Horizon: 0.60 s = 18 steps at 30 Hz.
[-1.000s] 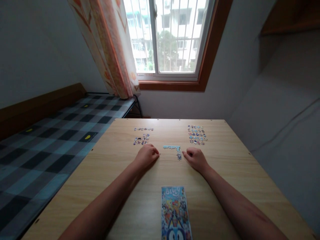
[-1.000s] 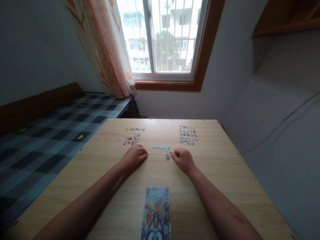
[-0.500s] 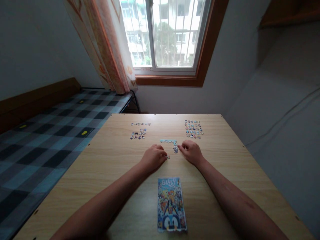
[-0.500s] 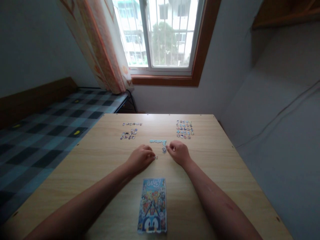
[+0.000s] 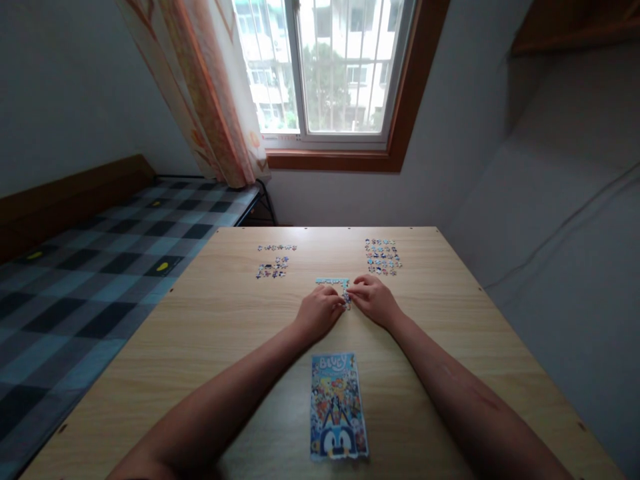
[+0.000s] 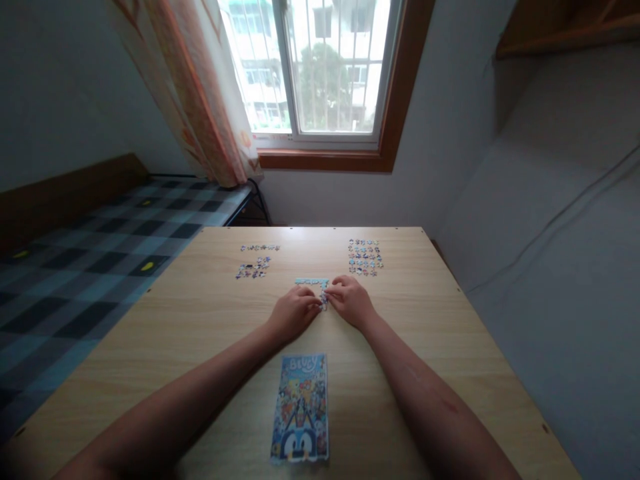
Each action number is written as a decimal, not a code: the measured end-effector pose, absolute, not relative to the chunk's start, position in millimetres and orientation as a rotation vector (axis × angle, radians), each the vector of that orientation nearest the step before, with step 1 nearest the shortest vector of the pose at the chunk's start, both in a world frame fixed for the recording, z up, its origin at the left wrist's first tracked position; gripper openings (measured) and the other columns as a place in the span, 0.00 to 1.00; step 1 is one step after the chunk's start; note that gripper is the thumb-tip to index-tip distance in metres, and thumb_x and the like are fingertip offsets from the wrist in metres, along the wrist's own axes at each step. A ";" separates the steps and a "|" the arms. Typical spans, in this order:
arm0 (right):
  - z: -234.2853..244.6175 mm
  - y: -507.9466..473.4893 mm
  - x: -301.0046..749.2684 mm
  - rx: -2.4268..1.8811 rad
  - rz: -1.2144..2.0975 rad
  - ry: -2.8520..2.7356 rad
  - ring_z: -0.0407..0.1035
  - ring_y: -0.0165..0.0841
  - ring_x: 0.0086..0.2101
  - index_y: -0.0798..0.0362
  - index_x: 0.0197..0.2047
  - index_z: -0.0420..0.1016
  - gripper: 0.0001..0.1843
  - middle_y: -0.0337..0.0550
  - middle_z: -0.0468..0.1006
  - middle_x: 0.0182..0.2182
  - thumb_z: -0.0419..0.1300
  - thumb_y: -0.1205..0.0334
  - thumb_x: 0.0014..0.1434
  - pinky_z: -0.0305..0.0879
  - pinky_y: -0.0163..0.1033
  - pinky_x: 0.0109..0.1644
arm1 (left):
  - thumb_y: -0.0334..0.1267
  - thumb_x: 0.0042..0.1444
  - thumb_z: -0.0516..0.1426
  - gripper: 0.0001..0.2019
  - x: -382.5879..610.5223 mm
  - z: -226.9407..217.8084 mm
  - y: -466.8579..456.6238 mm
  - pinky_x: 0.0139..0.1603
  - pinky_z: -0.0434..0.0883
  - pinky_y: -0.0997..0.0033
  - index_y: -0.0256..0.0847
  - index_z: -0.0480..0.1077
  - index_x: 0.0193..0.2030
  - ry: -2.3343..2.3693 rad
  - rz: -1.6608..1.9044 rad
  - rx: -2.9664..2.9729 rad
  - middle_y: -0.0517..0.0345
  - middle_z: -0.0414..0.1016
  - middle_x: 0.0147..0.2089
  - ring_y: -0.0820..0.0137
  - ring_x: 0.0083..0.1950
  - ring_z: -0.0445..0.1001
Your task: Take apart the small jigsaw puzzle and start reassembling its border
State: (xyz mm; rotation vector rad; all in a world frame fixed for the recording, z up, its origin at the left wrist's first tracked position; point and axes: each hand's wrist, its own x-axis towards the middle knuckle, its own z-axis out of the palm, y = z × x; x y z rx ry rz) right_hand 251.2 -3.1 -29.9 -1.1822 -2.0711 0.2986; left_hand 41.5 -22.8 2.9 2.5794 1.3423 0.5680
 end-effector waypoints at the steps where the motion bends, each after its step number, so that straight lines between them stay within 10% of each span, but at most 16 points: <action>1: -30.1 -3.3 251.0 -1.194 0.290 -2.091 0.71 0.38 0.45 0.44 0.43 0.85 0.08 0.46 0.78 0.44 0.64 0.60 0.62 0.68 0.44 0.52 | 0.39 0.62 0.59 0.08 41.6 1.6 -22.6 0.49 0.70 0.64 0.46 0.81 0.41 1.346 0.574 2.585 0.54 0.78 0.42 0.63 0.47 0.71; 18: -28.0 -4.6 251.5 -1.218 0.250 -2.168 0.71 0.40 0.49 0.45 0.42 0.85 0.08 0.44 0.79 0.48 0.67 0.59 0.59 0.68 0.47 0.56 | 0.42 0.65 0.57 0.11 43.8 -1.4 -23.6 0.46 0.70 0.63 0.45 0.82 0.39 1.307 0.593 2.697 0.54 0.80 0.40 0.63 0.43 0.71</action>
